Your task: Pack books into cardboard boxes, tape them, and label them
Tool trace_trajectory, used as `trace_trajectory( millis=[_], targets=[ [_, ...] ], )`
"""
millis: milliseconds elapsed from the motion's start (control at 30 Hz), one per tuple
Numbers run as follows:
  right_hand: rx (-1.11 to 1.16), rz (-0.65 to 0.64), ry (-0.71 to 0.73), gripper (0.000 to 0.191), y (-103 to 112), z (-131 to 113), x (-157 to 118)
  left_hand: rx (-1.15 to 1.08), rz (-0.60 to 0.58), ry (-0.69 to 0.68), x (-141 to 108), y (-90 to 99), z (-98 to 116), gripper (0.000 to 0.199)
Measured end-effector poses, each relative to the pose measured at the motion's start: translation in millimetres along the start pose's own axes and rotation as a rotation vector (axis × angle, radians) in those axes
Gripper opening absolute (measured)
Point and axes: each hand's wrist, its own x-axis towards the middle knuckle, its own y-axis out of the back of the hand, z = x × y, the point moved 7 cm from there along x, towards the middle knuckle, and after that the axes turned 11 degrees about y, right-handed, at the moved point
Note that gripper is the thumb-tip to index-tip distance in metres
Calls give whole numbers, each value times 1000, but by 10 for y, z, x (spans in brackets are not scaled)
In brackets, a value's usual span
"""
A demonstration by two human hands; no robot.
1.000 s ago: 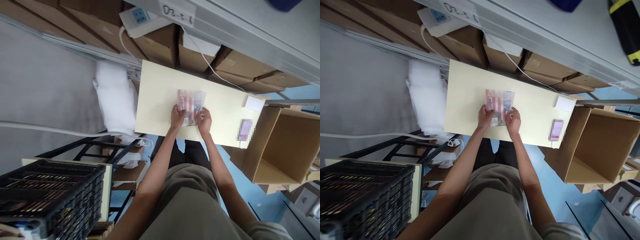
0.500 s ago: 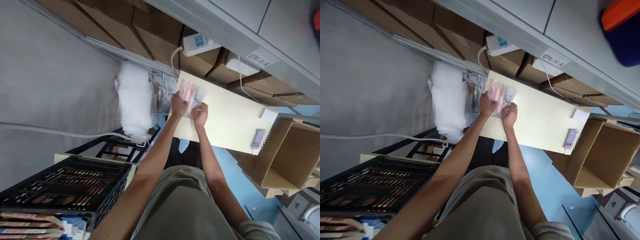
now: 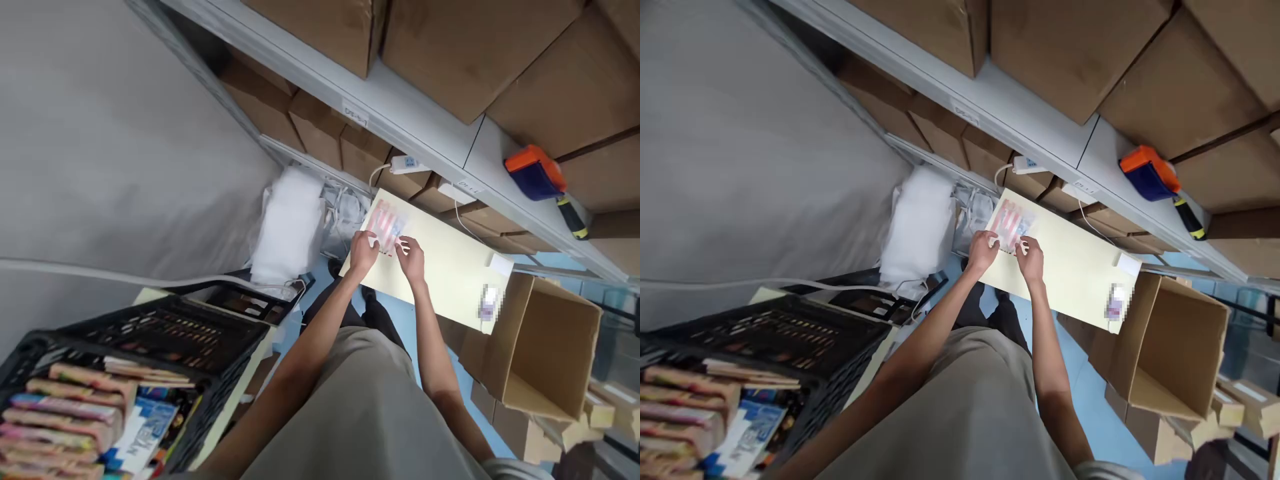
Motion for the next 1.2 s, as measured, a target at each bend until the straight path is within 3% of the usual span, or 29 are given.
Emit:
trace_trajectory(
  millis=[167, 333, 467, 633, 800, 900, 1033, 1200],
  targets=[
    [86, 47, 194, 38, 287, -434, -250, -210, 150, -64, -692, 520, 37, 15],
    [250, -29, 307, 40, 129, -833, -566, -449, 407, -115, -1716, 1163, -374, 9],
    [394, -207, 391, 41, -313, -1352, -930, -578, 678, -87, -2684, 1641, -834, 8],
    [505, -492, 563, 37, -814, -2156, -1674, -704, 979, -5, -3759, 2141, -1451, 17],
    [501, -709, 730, 33, -1074, -2743, -2499, -828, 1210, 63, -4503, 2478, -2112, 27],
    [485, -839, 807, 31, -1352, -3032, -3078, -890, 1304, 85, -4884, 2651, -2518, 27],
    [487, -1042, 889, 31, -1971, -3431, -4077, -943, 1423, 105, -5508, 2895, -3160, 29],
    [353, -1198, 949, 35, -2960, -3847, -5245, -1191, 1483, 197, -6222, 3060, -4208, 33]
  ],
)
